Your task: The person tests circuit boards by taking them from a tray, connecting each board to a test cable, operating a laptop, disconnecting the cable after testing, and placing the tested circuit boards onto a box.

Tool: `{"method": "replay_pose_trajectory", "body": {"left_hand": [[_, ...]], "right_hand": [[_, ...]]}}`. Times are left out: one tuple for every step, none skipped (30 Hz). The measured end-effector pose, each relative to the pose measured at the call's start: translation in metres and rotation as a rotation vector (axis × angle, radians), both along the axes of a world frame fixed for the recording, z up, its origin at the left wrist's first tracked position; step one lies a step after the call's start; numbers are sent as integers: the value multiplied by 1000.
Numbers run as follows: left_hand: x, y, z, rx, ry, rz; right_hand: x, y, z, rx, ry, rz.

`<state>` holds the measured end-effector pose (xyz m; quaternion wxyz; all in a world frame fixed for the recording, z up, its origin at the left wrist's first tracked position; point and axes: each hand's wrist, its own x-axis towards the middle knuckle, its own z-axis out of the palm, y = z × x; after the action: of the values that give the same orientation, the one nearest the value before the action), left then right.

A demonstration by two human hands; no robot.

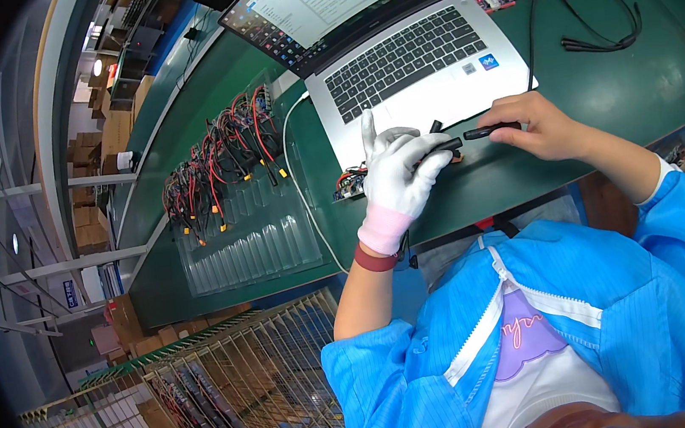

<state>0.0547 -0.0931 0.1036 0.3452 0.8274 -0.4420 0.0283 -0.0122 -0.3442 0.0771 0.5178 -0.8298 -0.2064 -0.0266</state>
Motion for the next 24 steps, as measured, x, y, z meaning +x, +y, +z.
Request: {"method": "replay_pose_trajectory", "body": {"left_hand": [[-1, -1, -2, 0, 3, -4], [-1, -1, -2, 16, -1, -2], [-2, -2, -2, 31, -5, 0], [-3, -2, -3, 32, -4, 0], [-4, -3, -3, 49, -14, 7], [-4, -3, -4, 67, -24, 15], [-5, -4, -4, 67, -22, 18], [-6, -4, -2, 47, -38, 22], [-7, -4, -1, 28, -54, 26], [-8, -4, -2, 30, -54, 30], [-8, -5, -3, 26, -64, 31], [-8, -5, -3, 23, -75, 32], [-8, -4, -3, 24, -76, 31], [-9, -4, -1, 54, -67, 34], [-10, -4, 0, 83, -58, 36], [-9, -5, -1, 83, -57, 33], [-9, -5, -1, 81, -74, 27], [-9, -4, -2, 78, -90, 21], [-9, -4, -3, 79, -90, 22], [-9, -4, -4, 78, -115, 18], [-9, -5, -4, 77, -140, 15], [-9, -5, -4, 78, -140, 17], [-9, -5, -3, 92, -161, 15], [-9, -6, -2, 107, -183, 13]], "right_hand": [[-1, 1, 1, 0, 3, -4], [-1, 2, 2, -2, -1, -15], [-1, 2, 2, -5, -4, -26], [-2, 2, 2, -4, -3, -26], [-3, 1, 2, -22, -12, -25], [-3, 1, 2, -39, -20, -23], [-4, 2, 3, -39, -19, -20], [-5, 3, 5, -50, -13, -45], [-6, 4, 6, -61, -8, -70], [-6, 6, 4, -59, -8, -66], [-7, 6, 1, -38, -9, -72], [-8, 7, -1, -16, -10, -79], [-7, 7, -1, -15, -11, -80], [-8, 7, -1, -12, 32, -65], [-8, 7, -1, -10, 75, -50], [-8, 6, -1, -10, 76, -53], [-7, 7, 1, -45, 40, -42], [-7, 7, 2, -81, 4, -32], [-7, 7, 3, -81, 4, -31], [-7, 7, 4, -97, 17, -20], [-7, 7, 6, -114, 30, -9], [-7, 7, 9, -113, 30, -8], [-7, 8, 12, -151, 53, -16], [-7, 8, 13, -189, 76, -24]]}}
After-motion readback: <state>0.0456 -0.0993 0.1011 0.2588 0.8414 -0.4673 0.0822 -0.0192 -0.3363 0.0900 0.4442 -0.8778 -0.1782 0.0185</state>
